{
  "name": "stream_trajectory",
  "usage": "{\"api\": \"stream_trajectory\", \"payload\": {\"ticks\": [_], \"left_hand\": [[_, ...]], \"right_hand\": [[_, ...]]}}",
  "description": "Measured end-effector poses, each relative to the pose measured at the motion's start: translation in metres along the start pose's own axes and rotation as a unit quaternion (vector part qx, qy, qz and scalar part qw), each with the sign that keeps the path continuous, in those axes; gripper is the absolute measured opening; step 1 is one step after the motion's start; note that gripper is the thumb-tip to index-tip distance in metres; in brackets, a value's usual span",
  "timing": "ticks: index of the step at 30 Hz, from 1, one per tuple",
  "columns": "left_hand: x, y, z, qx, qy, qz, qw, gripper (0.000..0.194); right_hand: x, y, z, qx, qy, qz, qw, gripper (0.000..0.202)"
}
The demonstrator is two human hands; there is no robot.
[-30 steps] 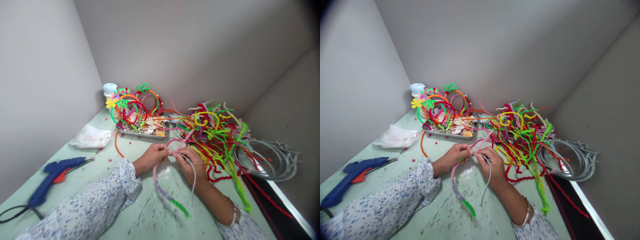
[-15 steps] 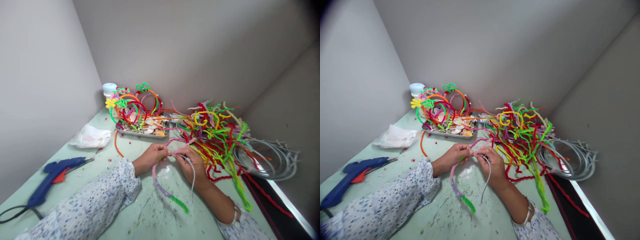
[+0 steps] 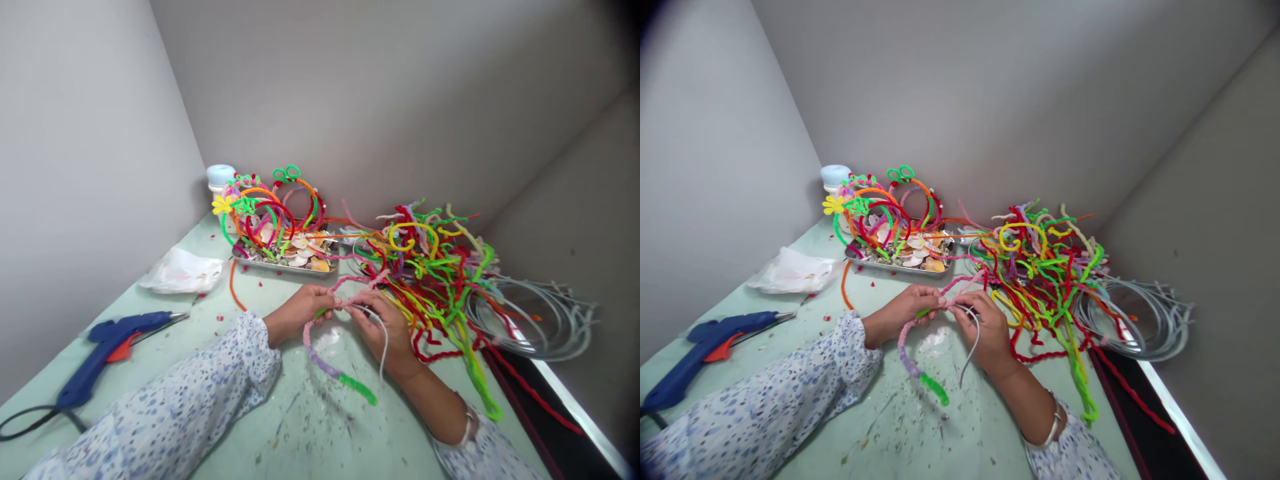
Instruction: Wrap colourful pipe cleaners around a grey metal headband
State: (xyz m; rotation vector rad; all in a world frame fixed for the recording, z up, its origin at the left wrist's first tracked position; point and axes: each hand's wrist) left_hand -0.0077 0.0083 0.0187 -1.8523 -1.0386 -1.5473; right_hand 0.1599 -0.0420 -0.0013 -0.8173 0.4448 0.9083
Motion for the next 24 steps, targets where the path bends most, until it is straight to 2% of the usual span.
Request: {"api": "stream_trajectory", "payload": {"ticks": [6,11,18,21,24], "left_hand": [[-0.0005,-0.0017,0.0004,-0.003,-0.009,0.001,1.000,0.026],[-0.0034,-0.0046,0.0029,-0.020,-0.015,0.002,1.000,0.023],[-0.0049,-0.0068,0.0040,-0.032,-0.032,-0.011,0.999,0.024],[-0.0039,-0.0054,0.0031,-0.034,-0.009,-0.033,0.999,0.023],[-0.0031,-0.0030,0.0020,-0.012,0.017,-0.054,0.998,0.021]], "right_hand": [[0.0002,-0.0016,0.0012,-0.021,-0.028,0.004,0.999,0.008],[-0.0006,-0.0038,0.0017,-0.051,-0.024,-0.016,0.998,0.012],[-0.0003,-0.0048,0.0007,-0.057,-0.037,-0.008,0.998,0.011],[0.0039,-0.0005,-0.0008,-0.042,-0.011,0.003,0.999,0.008],[0.0082,0.0043,-0.0024,-0.011,0.069,0.050,0.996,0.019]]}}
Point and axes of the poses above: each hand's wrist, its own z-axis towards the middle knuckle, its own y-axis out of the palm, x = y × z, and after that the axes turned 2 degrees about z, right-handed
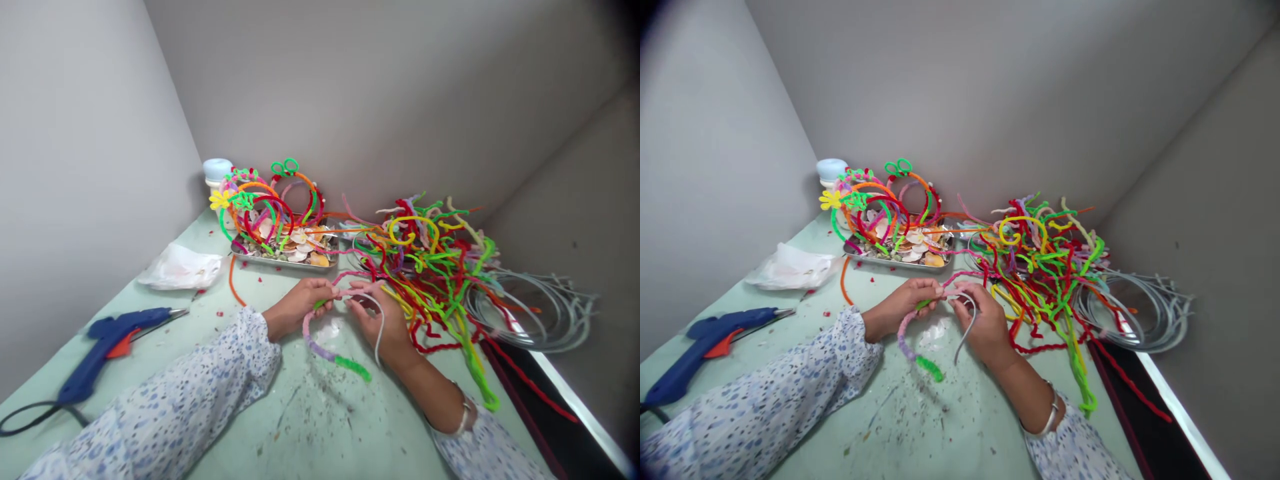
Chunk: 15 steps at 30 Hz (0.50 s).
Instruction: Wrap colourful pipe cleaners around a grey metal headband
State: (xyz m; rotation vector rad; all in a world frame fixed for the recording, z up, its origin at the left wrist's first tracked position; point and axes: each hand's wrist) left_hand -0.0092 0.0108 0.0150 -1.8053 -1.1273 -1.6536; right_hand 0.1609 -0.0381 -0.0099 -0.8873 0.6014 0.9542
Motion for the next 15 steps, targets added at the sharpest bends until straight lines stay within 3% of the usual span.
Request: {"api": "stream_trajectory", "payload": {"ticks": [5,15], "left_hand": [[-0.0040,0.0021,0.0002,0.032,0.061,0.036,0.997,0.023],[-0.0052,0.0043,-0.0003,0.031,0.076,0.022,0.996,0.030]], "right_hand": [[-0.0009,-0.0023,-0.0012,-0.013,0.059,0.048,0.997,0.025],[-0.0056,-0.0043,-0.0008,0.007,-0.007,-0.006,1.000,0.012]]}}
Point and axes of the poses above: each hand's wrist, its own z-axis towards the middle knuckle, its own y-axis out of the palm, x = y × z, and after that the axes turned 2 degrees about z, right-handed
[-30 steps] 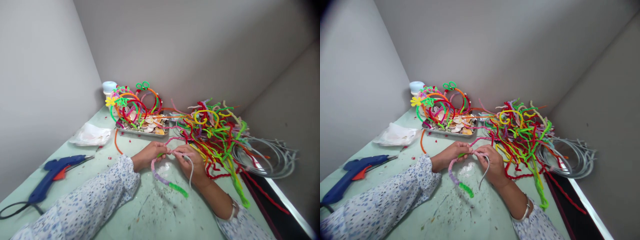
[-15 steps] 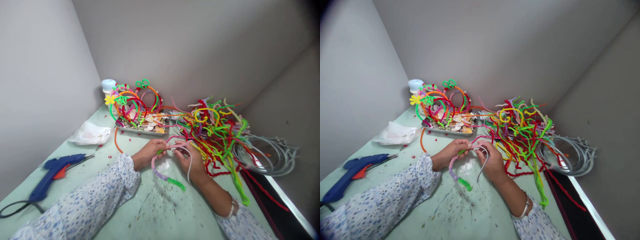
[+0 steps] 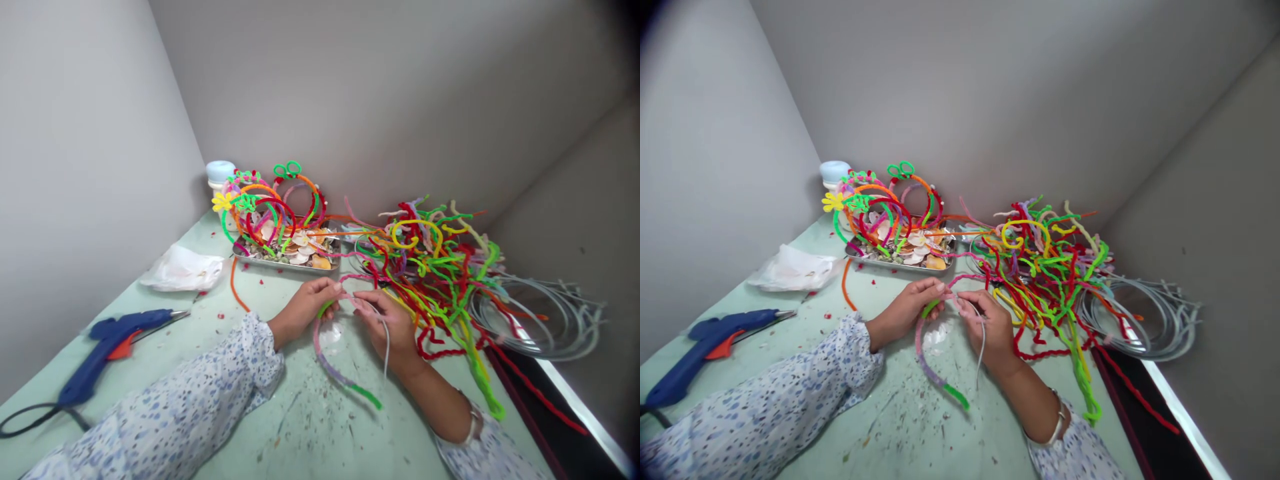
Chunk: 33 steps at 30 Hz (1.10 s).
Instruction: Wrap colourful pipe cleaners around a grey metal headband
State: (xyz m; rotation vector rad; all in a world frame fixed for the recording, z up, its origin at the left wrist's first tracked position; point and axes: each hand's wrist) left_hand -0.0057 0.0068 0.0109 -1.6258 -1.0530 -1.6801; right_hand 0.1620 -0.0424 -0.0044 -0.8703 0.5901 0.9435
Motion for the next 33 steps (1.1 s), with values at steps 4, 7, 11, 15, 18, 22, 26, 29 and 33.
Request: {"api": "stream_trajectory", "payload": {"ticks": [4,7,11,15,18,22,26,29,33], "left_hand": [[-0.0020,0.0010,0.0003,0.018,0.004,0.035,0.999,0.033],[-0.0024,0.0014,0.0005,0.020,0.000,0.052,0.998,0.034],[-0.0023,0.0011,0.0011,0.026,-0.006,0.060,0.998,0.033],[-0.0036,0.0003,0.0023,0.034,0.006,0.065,0.997,0.032],[-0.0037,0.0002,0.0026,0.036,0.008,0.081,0.996,0.033],[-0.0026,0.0011,0.0018,0.039,0.008,0.110,0.993,0.034],[-0.0012,0.0021,0.0010,0.039,0.022,0.124,0.991,0.032],[0.0005,0.0031,0.0001,0.044,0.035,0.143,0.988,0.029],[0.0022,0.0044,-0.0010,0.050,0.044,0.162,0.984,0.029]], "right_hand": [[-0.0049,0.0023,0.0002,-0.018,-0.040,-0.008,0.999,0.011],[-0.0052,0.0029,-0.0009,-0.033,-0.045,-0.008,0.998,0.013],[-0.0046,0.0022,-0.0011,-0.020,-0.036,-0.022,0.999,0.011],[-0.0052,0.0015,-0.0006,-0.017,-0.024,-0.032,0.999,0.007],[-0.0026,0.0018,-0.0016,-0.015,-0.012,-0.035,0.999,0.007],[0.0030,0.0020,-0.0031,-0.017,0.008,-0.039,0.999,0.009],[0.0009,0.0012,-0.0017,-0.014,-0.007,-0.053,0.998,0.009],[-0.0035,0.0008,-0.0005,-0.007,-0.015,-0.062,0.998,0.011],[-0.0058,0.0010,-0.0010,-0.011,0.000,-0.059,0.998,0.011]]}}
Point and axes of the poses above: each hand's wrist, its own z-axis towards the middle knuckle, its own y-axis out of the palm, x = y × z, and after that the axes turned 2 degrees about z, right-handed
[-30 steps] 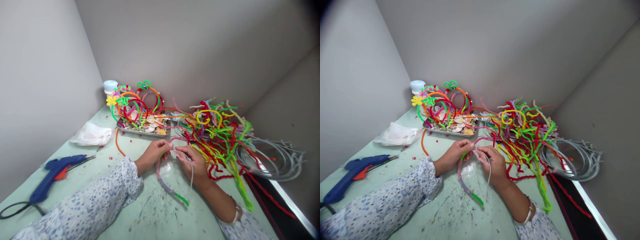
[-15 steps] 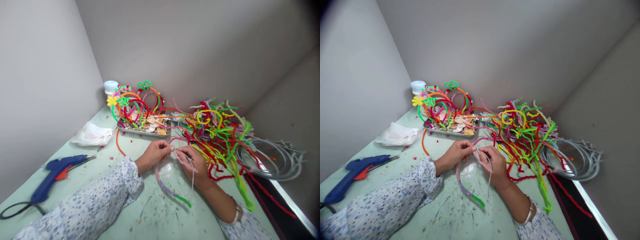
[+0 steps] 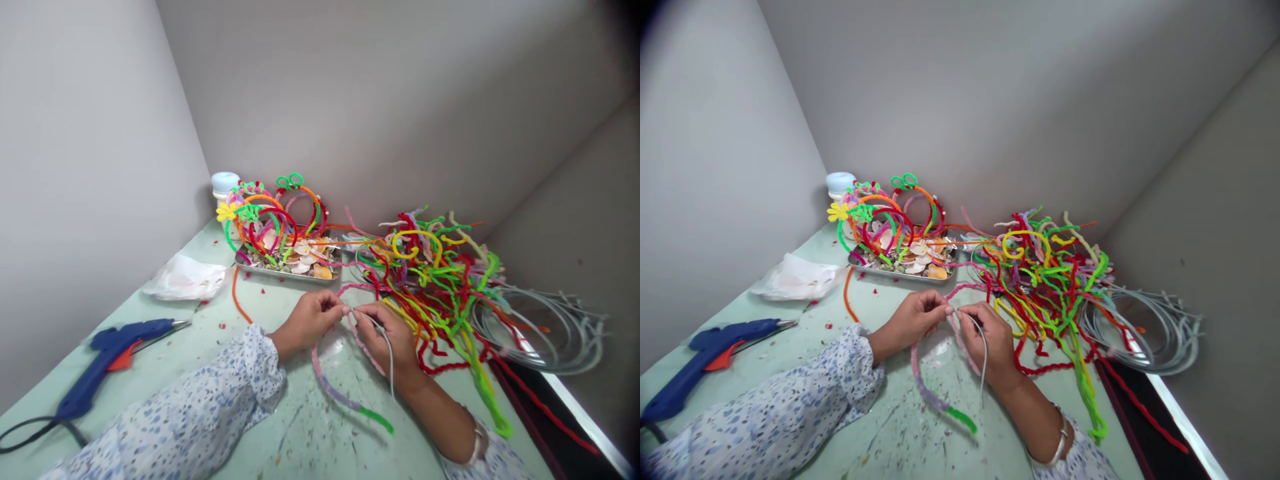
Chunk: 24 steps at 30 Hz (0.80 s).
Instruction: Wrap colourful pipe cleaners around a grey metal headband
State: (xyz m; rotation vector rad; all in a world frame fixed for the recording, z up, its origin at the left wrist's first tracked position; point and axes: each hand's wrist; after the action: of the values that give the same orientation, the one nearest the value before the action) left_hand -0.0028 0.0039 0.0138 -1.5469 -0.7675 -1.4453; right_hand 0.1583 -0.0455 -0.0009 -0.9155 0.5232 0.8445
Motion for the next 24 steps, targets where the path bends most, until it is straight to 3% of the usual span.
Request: {"api": "stream_trajectory", "payload": {"ticks": [6,11,18,24], "left_hand": [[0.001,0.000,-0.001,-0.034,-0.020,-0.070,0.997,0.033],[-0.001,0.000,-0.001,-0.021,-0.028,-0.079,0.996,0.028],[-0.005,0.002,-0.001,-0.003,-0.027,-0.070,0.997,0.026],[-0.005,0.004,-0.003,-0.007,-0.026,-0.064,0.998,0.028]], "right_hand": [[0.007,0.001,0.000,0.030,0.032,0.002,0.999,0.014],[0.015,0.004,0.001,0.066,0.102,0.066,0.990,0.018],[0.003,0.002,0.005,-0.005,0.175,0.203,0.963,0.023],[-0.005,-0.001,0.008,-0.032,0.168,0.213,0.962,0.023]]}}
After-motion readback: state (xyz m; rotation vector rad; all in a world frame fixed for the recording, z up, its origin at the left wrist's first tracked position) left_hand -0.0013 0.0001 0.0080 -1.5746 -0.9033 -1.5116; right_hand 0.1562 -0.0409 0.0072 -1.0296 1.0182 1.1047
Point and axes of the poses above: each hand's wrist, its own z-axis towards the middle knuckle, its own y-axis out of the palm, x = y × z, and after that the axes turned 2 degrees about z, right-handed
